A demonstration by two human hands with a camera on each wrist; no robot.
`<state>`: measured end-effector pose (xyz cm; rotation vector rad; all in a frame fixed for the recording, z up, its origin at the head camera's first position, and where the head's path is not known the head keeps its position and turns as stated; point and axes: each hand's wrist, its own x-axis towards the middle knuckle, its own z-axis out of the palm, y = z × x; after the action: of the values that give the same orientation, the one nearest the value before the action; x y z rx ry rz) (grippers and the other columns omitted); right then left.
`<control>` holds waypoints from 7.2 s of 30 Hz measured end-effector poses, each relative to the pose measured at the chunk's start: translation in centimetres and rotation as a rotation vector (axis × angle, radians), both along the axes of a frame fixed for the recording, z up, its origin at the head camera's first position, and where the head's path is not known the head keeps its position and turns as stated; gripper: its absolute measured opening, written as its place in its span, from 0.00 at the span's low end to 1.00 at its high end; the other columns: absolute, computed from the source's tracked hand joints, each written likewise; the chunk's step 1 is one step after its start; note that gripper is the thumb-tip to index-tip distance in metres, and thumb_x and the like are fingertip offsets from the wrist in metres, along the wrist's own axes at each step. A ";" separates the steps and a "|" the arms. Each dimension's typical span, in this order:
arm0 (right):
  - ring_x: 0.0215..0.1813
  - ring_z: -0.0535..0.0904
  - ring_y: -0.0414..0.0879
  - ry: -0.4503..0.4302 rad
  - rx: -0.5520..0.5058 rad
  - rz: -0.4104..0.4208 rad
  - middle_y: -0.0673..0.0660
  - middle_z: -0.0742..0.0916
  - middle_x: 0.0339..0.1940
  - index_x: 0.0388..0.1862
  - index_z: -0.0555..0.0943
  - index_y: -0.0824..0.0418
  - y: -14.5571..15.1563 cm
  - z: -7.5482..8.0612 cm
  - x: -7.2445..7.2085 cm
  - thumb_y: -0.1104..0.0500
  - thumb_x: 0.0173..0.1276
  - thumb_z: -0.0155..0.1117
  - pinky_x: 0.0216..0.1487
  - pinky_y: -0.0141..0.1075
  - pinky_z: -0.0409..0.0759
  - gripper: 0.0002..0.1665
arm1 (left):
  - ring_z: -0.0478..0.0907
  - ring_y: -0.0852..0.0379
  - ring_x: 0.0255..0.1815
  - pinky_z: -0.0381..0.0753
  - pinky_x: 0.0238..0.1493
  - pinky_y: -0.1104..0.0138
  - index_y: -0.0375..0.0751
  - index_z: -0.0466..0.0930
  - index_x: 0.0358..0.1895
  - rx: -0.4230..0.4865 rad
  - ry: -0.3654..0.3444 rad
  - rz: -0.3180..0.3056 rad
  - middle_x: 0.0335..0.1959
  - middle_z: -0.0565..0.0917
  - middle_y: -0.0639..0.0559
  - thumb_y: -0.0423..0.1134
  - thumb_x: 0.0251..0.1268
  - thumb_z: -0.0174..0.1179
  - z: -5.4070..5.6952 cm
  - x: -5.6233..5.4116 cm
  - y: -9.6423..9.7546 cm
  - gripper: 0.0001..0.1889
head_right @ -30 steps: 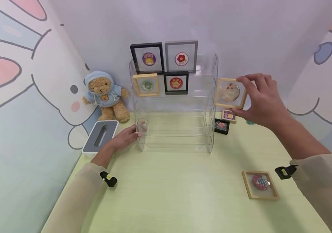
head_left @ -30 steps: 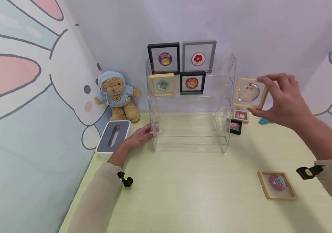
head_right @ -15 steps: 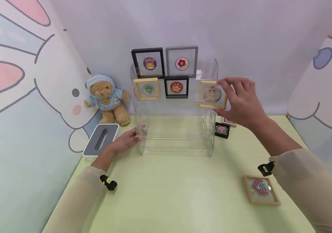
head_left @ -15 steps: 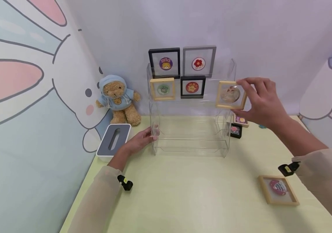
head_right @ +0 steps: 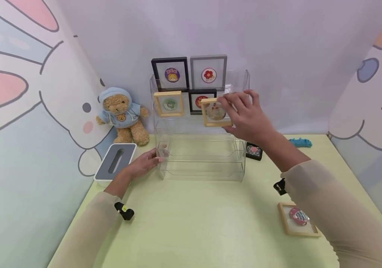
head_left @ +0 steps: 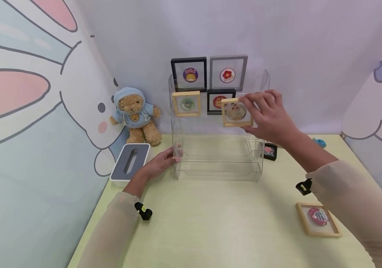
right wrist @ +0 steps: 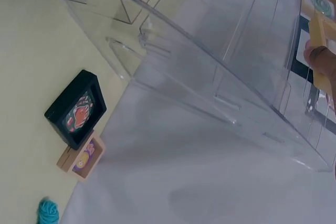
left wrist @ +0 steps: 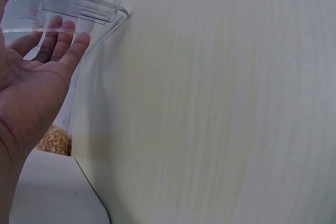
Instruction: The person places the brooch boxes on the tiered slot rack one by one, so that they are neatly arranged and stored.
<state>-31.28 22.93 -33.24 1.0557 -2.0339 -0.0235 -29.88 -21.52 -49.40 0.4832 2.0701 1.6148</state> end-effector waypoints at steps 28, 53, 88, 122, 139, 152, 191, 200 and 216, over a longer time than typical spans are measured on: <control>0.76 0.72 0.59 0.028 0.237 -0.002 0.61 0.80 0.76 0.85 0.71 0.61 -10.2 -2.9 -2.4 0.48 0.63 0.89 0.75 0.65 0.73 0.57 | 0.55 0.35 0.91 0.56 0.90 0.40 0.46 0.46 0.93 0.038 -0.028 -0.019 0.89 0.60 0.35 0.41 0.90 0.54 -0.7 -0.4 -0.2 0.39; 0.84 0.66 0.60 -0.111 0.369 -0.042 0.61 0.72 0.85 0.90 0.62 0.61 -12.7 -2.4 -2.4 0.60 0.80 0.70 0.82 0.62 0.69 0.45 | 0.59 0.35 0.90 0.59 0.88 0.38 0.47 0.49 0.93 0.012 -0.003 -0.019 0.87 0.64 0.35 0.45 0.90 0.57 -0.8 -0.7 -0.4 0.39; 0.80 0.68 0.62 -0.412 0.319 -0.079 0.61 0.72 0.82 0.88 0.64 0.60 -12.5 -1.4 -0.7 0.60 0.71 0.66 0.80 0.70 0.65 0.47 | 0.62 0.36 0.89 0.62 0.87 0.39 0.45 0.49 0.93 -0.048 0.039 -0.002 0.87 0.66 0.35 0.45 0.90 0.56 -0.2 -0.4 -0.1 0.39; 0.75 0.76 0.65 -0.334 -0.004 0.152 0.65 0.81 0.77 0.83 0.72 0.64 0.2 -1.7 2.4 0.39 0.82 0.56 0.69 0.68 0.71 0.42 | 0.58 0.36 0.91 0.60 0.89 0.40 0.48 0.49 0.93 -0.044 -0.002 -0.009 0.89 0.62 0.36 0.46 0.90 0.55 -0.4 -0.5 -0.1 0.39; 0.69 0.77 0.68 -0.442 -0.101 0.000 0.66 0.83 0.74 0.84 0.73 0.59 11.4 -5.0 7.7 0.28 0.79 0.59 0.64 0.68 0.68 0.49 | 0.56 0.39 0.92 0.58 0.90 0.41 0.53 0.49 0.93 -0.053 0.004 -0.017 0.89 0.63 0.40 0.49 0.89 0.57 -0.5 -0.6 -0.5 0.40; 0.79 0.67 0.45 -0.709 -0.123 -0.186 0.61 0.79 0.79 0.88 0.69 0.50 16.8 -9.7 13.5 0.45 0.51 0.91 0.67 0.60 0.65 0.66 | 0.57 0.38 0.91 0.57 0.90 0.40 0.50 0.47 0.93 -0.069 0.009 -0.018 0.90 0.62 0.39 0.48 0.90 0.56 -0.1 -0.2 -0.3 0.40; 0.61 0.67 0.23 -0.795 0.004 -0.276 0.42 0.80 0.65 0.71 0.84 0.50 20.3 -18.2 20.9 0.24 0.32 0.93 0.55 0.11 0.66 0.65 | 0.58 0.39 0.91 0.60 0.89 0.40 0.48 0.47 0.93 -0.060 0.030 -0.029 0.89 0.63 0.39 0.46 0.90 0.55 -0.2 -0.3 -0.3 0.40; 0.59 0.68 0.26 -0.801 -0.045 -0.253 0.45 0.82 0.61 0.66 0.86 0.54 20.1 -18.0 20.5 0.28 0.34 0.95 0.57 0.08 0.63 0.60 | 0.58 0.40 0.91 0.61 0.88 0.40 0.49 0.47 0.93 -0.059 0.028 -0.022 0.89 0.64 0.39 0.47 0.89 0.56 -0.3 -0.4 -0.2 0.40; 0.59 0.64 0.23 -0.626 -0.126 -0.203 0.51 0.82 0.57 0.65 0.84 0.62 19.4 -15.3 16.7 0.44 0.18 1.02 0.53 0.16 0.65 0.67 | 0.59 0.37 0.90 0.61 0.88 0.39 0.47 0.48 0.93 -0.063 0.040 -0.020 0.88 0.64 0.37 0.47 0.89 0.56 -0.2 -0.4 -0.3 0.40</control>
<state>-14.58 42.33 -48.49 0.8349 -2.6556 0.3665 -30.30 -21.82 -49.62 0.5169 2.1318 1.5357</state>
